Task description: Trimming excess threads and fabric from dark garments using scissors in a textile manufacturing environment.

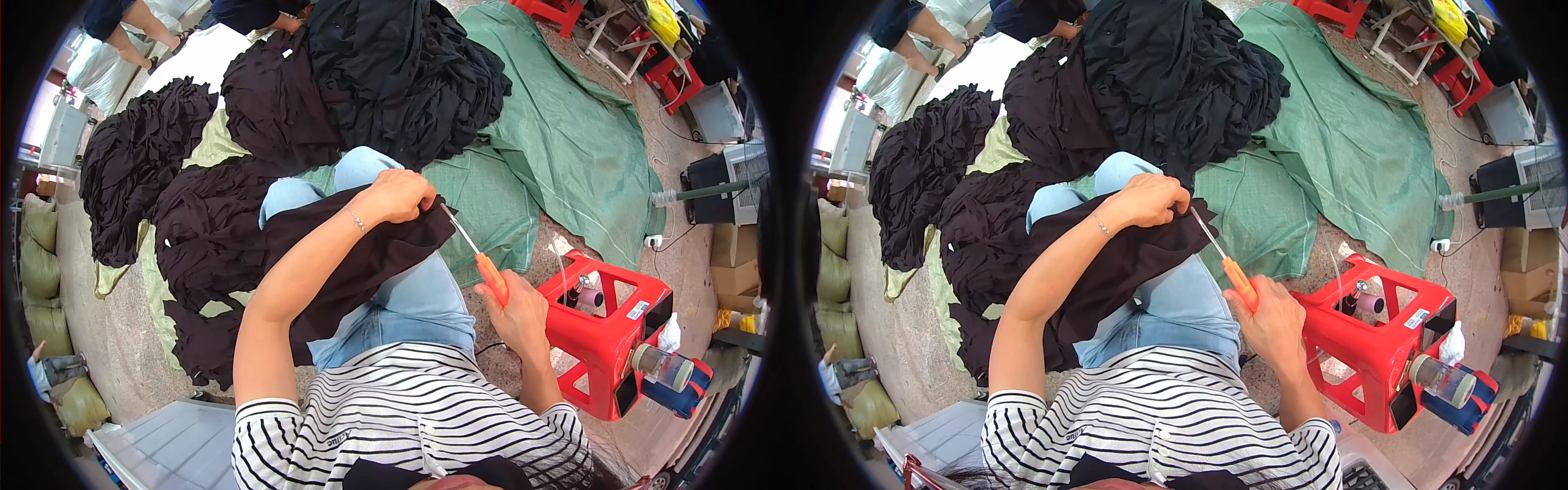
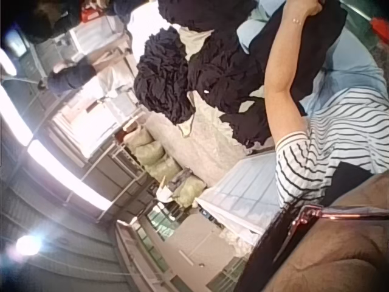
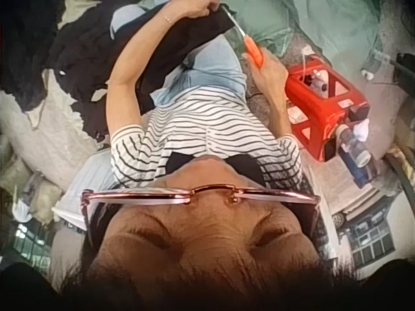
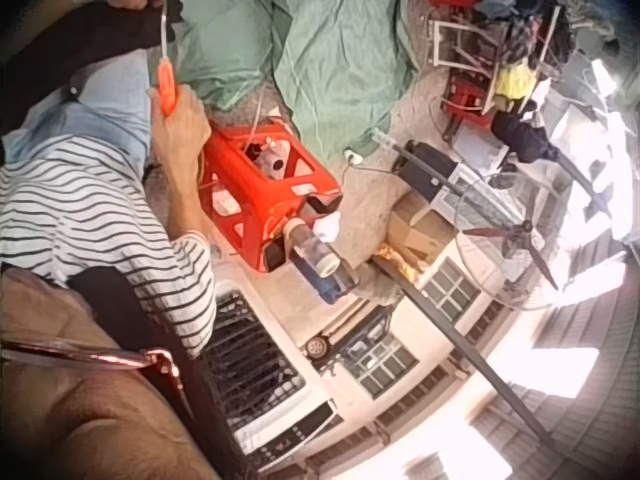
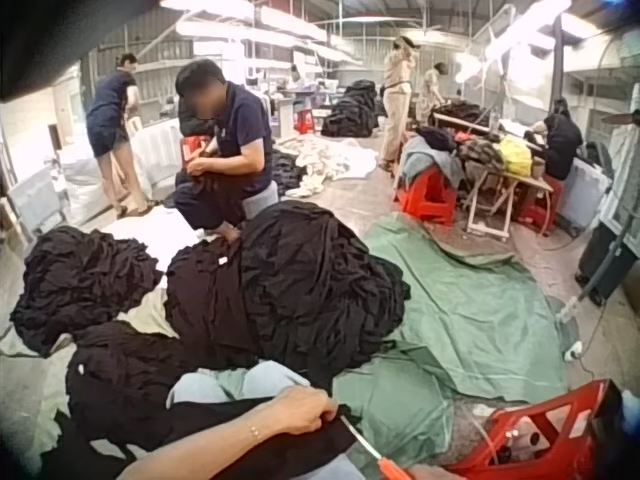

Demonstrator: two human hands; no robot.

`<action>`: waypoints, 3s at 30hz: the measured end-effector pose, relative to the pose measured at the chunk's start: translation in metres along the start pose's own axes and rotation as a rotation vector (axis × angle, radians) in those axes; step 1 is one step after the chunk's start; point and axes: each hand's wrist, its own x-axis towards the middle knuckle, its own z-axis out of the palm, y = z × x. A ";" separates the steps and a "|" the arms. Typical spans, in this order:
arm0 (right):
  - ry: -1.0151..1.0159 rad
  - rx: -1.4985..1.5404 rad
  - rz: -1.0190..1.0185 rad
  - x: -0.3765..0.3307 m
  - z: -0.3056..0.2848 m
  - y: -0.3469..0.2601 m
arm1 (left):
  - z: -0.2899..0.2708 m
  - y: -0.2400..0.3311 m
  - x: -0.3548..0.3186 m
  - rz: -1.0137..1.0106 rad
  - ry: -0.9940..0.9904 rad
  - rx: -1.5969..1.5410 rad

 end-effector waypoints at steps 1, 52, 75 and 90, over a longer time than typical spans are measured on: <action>-0.002 0.001 0.007 0.000 0.000 0.001 | 0.000 0.003 -0.001 0.004 -0.006 -0.001; 0.005 0.039 -0.135 -0.020 0.005 -0.017 | 0.006 -0.014 -0.068 -0.223 0.194 -1.079; -0.004 0.059 -0.211 -0.028 -0.004 -0.032 | -0.055 0.016 -0.016 -0.212 -0.249 -0.264; 0.367 0.181 0.106 -0.008 0.000 0.018 | -0.018 0.015 0.009 -0.360 0.422 0.185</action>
